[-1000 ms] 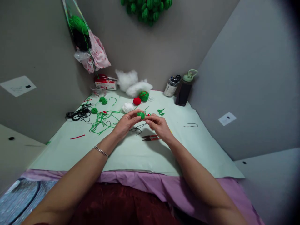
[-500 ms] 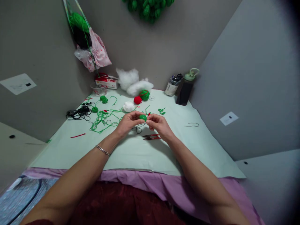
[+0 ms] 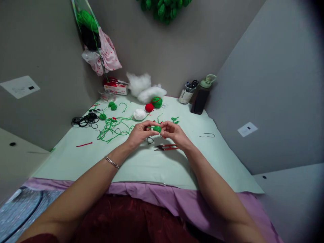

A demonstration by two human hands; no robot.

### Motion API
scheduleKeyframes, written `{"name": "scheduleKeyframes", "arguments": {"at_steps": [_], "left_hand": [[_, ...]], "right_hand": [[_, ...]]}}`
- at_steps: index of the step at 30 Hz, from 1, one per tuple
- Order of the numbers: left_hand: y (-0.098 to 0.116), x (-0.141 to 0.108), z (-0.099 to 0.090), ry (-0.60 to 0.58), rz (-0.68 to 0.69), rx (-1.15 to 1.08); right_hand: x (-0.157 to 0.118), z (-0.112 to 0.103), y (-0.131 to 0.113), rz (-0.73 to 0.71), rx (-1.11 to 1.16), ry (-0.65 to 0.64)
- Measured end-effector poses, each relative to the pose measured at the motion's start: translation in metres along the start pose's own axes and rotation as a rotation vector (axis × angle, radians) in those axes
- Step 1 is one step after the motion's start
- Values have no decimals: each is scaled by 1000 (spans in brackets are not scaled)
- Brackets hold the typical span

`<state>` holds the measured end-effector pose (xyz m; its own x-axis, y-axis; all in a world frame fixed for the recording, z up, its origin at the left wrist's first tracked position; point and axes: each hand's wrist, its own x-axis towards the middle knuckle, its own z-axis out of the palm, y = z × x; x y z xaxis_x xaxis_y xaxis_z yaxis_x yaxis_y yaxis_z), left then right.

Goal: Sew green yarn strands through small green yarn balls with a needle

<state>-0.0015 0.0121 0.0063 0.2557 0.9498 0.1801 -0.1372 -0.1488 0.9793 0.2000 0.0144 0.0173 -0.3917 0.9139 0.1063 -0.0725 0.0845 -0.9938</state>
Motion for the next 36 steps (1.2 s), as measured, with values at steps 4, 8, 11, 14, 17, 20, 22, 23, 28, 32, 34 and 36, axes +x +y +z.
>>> {"name": "scheduleKeyframes", "arguments": {"at_steps": [4,8,11,14,17,20,22,23,28,32,34,36], "left_hand": [[3,-2,3,-19,-11,8],[4,-2,2,-36,-3,9],[4,-1,0,-36,4,29],[4,0,0,-28,27,52],[4,0,0,-24,38,65],[4,-1,0,-37,19,62],[4,-1,0,-45,14,51],[4,-1,0,-49,15,44],[8,-1,0,-63,33,-1],[11,-2,2,-69,42,-22],[11,-2,2,-69,47,-20],[10,-3,3,-73,50,-8]], "right_hand": [[1,2,4,-43,56,0],[1,2,2,-35,53,-27],[0,2,-3,-3,4,-41],[-2,2,-9,25,-47,-25],[-3,0,-12,42,-76,-22],[-3,-2,-13,53,-93,-37],[-4,-3,-13,57,-99,-43],[-4,-4,-13,61,-95,-45],[-2,-9,-6,129,8,-63],[1,-8,2,188,115,-103],[2,-4,5,213,170,-110],[2,-1,7,233,220,-106]]}}
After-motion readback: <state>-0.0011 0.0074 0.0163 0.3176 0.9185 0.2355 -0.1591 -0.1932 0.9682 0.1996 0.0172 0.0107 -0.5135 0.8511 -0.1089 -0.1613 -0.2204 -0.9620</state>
